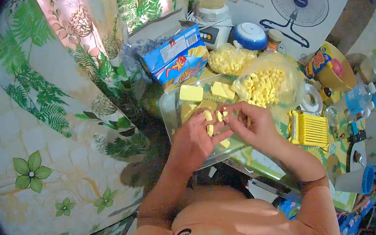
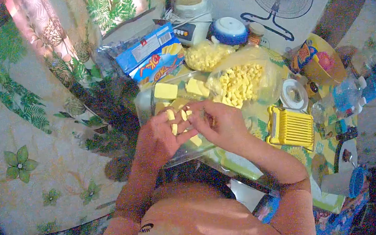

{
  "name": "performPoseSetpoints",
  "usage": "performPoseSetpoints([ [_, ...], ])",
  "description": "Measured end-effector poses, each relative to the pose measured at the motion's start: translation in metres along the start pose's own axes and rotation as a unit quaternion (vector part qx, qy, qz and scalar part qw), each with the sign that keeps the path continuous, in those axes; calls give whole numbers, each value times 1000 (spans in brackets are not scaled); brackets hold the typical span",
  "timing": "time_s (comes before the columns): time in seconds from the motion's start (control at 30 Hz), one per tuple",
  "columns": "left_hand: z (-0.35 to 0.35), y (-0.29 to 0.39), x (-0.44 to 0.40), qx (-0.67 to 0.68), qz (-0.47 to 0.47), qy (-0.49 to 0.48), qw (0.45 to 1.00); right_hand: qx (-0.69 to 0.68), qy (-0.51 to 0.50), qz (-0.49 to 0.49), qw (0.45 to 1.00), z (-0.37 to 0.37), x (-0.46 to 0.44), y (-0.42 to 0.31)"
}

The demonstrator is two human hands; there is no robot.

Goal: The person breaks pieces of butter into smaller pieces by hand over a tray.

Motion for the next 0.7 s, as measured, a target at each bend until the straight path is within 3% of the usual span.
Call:
performPoseSetpoints([
  [0.03, 1, -1, -1, -10, 2, 4, 1000, 0, 3, 4, 1000, 0, 0, 0],
  [0.1, 5, -8, -4, 266, 59, 33, 962, 0, 8, 13, 1000, 2, 0, -1],
  [0.2, 0, -3, -4, 355, 52, 39, 933, -4, -12, 6, 1000, 3, 1, -5],
  [0.4, 5, -6, -4, 312, 59, 27, 948, 32, 29, 42, 998, -4, 0, 1],
  [0.57, 7, -8, -3, 234, 24, -1, 972, 10, 4, -7, 1000, 4, -3, -1],
  [0.7, 6, -9, -4, 345, 55, 6, 937, 11, 20, 11, 1000, 2, -2, 2],
])
Point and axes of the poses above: each hand's wrist, its own x-axis away from the middle knuckle, its own z-axis out of the back of the hand, y = z × x, the point moved 1 cm from there along -x, towards the middle knuckle, and after that the axes turned 14 degrees about x, right-handed, at the moved point
